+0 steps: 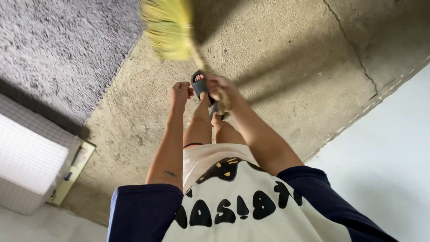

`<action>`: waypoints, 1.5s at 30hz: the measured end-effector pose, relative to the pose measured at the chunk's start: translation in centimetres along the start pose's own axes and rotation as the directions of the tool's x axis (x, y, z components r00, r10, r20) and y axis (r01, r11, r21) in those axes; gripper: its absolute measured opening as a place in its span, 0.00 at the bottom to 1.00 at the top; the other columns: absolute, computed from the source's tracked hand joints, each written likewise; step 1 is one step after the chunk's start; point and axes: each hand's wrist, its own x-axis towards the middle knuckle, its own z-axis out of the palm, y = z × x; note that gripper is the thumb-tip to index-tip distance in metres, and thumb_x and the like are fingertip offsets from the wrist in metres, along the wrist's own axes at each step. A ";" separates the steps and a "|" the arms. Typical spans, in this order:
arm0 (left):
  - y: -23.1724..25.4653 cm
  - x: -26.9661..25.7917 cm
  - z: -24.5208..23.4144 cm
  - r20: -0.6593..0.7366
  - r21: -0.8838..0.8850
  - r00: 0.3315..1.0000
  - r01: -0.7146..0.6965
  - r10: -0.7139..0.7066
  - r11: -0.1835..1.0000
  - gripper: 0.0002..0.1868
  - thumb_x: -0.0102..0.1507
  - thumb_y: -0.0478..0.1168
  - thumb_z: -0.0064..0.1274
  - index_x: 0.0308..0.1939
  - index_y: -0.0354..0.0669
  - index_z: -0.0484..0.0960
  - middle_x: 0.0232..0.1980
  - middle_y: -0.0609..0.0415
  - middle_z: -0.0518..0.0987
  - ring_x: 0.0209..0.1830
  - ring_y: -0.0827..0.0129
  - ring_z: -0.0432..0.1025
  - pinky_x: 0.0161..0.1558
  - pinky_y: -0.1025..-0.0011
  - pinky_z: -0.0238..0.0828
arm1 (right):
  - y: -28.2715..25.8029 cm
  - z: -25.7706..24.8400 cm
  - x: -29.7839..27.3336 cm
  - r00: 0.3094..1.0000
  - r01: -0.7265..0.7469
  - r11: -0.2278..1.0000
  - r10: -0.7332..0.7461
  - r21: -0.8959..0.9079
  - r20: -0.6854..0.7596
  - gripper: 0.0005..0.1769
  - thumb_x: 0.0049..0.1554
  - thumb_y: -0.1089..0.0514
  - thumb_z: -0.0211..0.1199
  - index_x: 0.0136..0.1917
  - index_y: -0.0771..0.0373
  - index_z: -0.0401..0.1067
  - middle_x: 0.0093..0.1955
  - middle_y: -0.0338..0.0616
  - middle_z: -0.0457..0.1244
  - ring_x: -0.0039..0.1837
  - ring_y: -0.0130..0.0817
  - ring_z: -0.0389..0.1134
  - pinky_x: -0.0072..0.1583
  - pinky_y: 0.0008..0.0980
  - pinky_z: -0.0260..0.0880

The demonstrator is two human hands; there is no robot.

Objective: The recorder uses a broom and dustpan to sweep debris from the floor in a room with cats.

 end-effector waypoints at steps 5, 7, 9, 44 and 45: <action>2.7 4.9 1.7 0.073 0.036 0.996 -0.058 0.055 0.998 0.14 0.70 0.42 0.44 0.43 0.35 0.80 0.29 0.51 0.82 0.23 0.71 0.75 0.25 0.73 0.69 | -9.6 -18.8 3.6 0.967 -0.111 0.942 0.176 0.317 -0.185 0.15 0.70 0.57 0.56 0.41 0.61 0.67 0.34 0.41 0.63 0.30 0.25 0.61 0.31 0.23 0.63; 4.5 5.5 2.8 0.108 0.076 0.993 -0.062 0.053 0.995 0.14 0.70 0.42 0.44 0.42 0.34 0.80 0.29 0.51 0.82 0.23 0.71 0.75 0.25 0.73 0.69 | -12.3 -18.7 2.7 0.659 -0.028 0.962 0.223 0.272 -0.719 0.15 0.65 0.56 0.54 0.36 0.59 0.61 0.26 0.35 0.56 0.25 0.24 0.56 0.25 0.22 0.59; 6.7 6.5 4.2 0.144 0.127 0.989 -0.059 0.041 0.990 0.13 0.70 0.41 0.45 0.43 0.36 0.81 0.29 0.51 0.83 0.24 0.73 0.76 0.26 0.74 0.70 | -13.9 -14.9 2.7 0.586 0.044 0.988 0.094 0.147 -0.805 0.10 0.64 0.60 0.53 0.39 0.61 0.60 0.28 0.37 0.55 0.26 0.25 0.55 0.27 0.23 0.58; 29.1 14.1 50.4 0.402 0.278 0.915 -0.165 0.042 0.946 0.14 0.68 0.44 0.47 0.47 0.37 0.82 0.33 0.53 0.83 0.30 0.72 0.77 0.33 0.74 0.72 | -53.1 -10.4 -5.6 0.480 0.130 0.986 -0.155 -0.105 -0.864 0.16 0.57 0.63 0.62 0.58 0.64 0.65 0.36 0.43 0.63 0.32 0.29 0.63 0.33 0.28 0.68; 28.8 15.3 51.3 0.398 0.278 0.916 -0.168 0.046 0.946 0.14 0.69 0.44 0.47 0.46 0.37 0.82 0.33 0.53 0.83 0.30 0.71 0.77 0.33 0.73 0.72 | -53.2 -7.0 -5.5 0.586 0.158 0.983 -0.166 -0.089 -0.793 0.14 0.57 0.63 0.62 0.56 0.65 0.65 0.35 0.42 0.63 0.33 0.31 0.64 0.34 0.29 0.71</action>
